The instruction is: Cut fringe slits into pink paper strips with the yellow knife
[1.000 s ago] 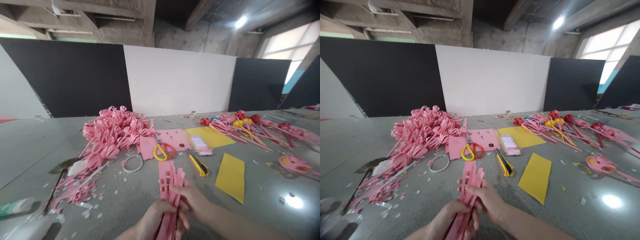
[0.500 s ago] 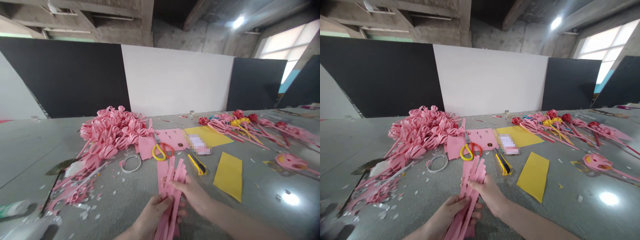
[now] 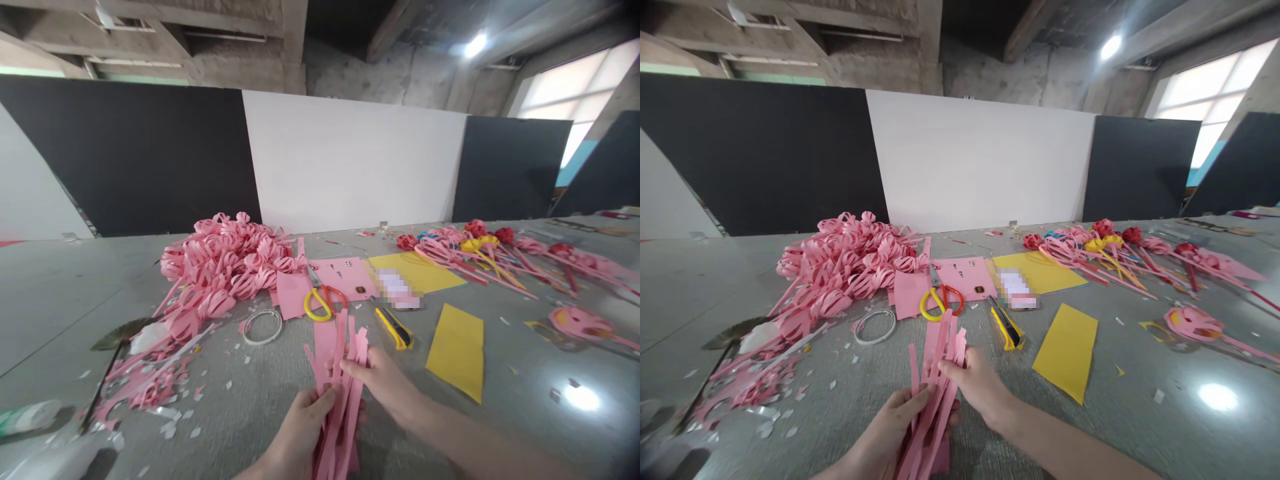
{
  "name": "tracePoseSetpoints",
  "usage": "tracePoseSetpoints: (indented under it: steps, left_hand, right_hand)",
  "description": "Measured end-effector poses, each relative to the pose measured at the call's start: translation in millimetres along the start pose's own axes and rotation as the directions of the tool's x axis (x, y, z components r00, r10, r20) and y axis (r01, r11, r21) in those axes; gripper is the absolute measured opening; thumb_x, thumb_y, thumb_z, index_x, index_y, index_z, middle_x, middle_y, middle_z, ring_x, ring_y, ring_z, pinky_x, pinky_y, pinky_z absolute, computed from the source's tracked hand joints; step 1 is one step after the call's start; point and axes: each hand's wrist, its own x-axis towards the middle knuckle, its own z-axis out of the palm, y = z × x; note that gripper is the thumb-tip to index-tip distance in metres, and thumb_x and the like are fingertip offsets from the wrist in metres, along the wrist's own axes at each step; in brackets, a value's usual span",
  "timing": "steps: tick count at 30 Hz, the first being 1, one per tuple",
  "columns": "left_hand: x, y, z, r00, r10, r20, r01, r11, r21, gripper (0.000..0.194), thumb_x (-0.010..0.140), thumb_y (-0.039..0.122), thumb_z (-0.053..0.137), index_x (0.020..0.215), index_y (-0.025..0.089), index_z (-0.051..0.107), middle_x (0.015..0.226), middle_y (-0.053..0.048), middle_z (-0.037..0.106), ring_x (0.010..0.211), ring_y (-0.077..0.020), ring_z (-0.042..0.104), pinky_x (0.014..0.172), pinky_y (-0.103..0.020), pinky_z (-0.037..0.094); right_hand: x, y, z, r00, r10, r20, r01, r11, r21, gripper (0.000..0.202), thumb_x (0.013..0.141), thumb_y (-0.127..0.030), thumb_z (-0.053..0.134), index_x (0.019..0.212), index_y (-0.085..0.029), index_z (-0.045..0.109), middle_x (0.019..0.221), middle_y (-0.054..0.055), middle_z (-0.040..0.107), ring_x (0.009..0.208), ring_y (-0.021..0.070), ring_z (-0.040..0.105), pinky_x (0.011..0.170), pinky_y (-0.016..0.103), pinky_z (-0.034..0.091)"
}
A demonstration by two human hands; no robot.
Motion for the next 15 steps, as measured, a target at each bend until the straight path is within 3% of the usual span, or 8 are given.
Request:
tracePoseSetpoints:
  steps: [7, 15]
  left_hand:
    - [1, -1, -1.1, 0.998, 0.057, 0.024, -0.058, 0.998, 0.036, 0.033, 0.054, 0.038, 0.075, 0.063, 0.012, 0.055, 0.053, 0.000, 0.056, 0.050, -0.0149, 0.054, 0.047, -0.024, 0.040]
    - [-2, 1, 0.8, 0.996, 0.076, 0.046, -0.081, 0.988, 0.129, 0.031, 0.051, 0.033, 0.075, 0.063, 0.011, 0.057, 0.054, -0.002, 0.057, 0.052, -0.0162, 0.055, 0.054, -0.027, 0.041]
  right_hand:
    - [2, 4, -2, 0.999, -0.046, -0.020, 0.044, 0.993, -0.107, 0.022, 0.061, -0.038, 0.064, 0.064, -0.017, 0.060, 0.058, 0.000, 0.057, 0.060, 0.0156, 0.052, 0.054, 0.023, 0.037]
    - [4, 11, 1, 0.998, -0.062, -0.008, 0.059, 0.975, -0.213, 0.022, 0.064, -0.037, 0.063, 0.062, -0.015, 0.059, 0.059, 0.000, 0.057, 0.057, 0.0135, 0.050, 0.051, 0.022, 0.034]
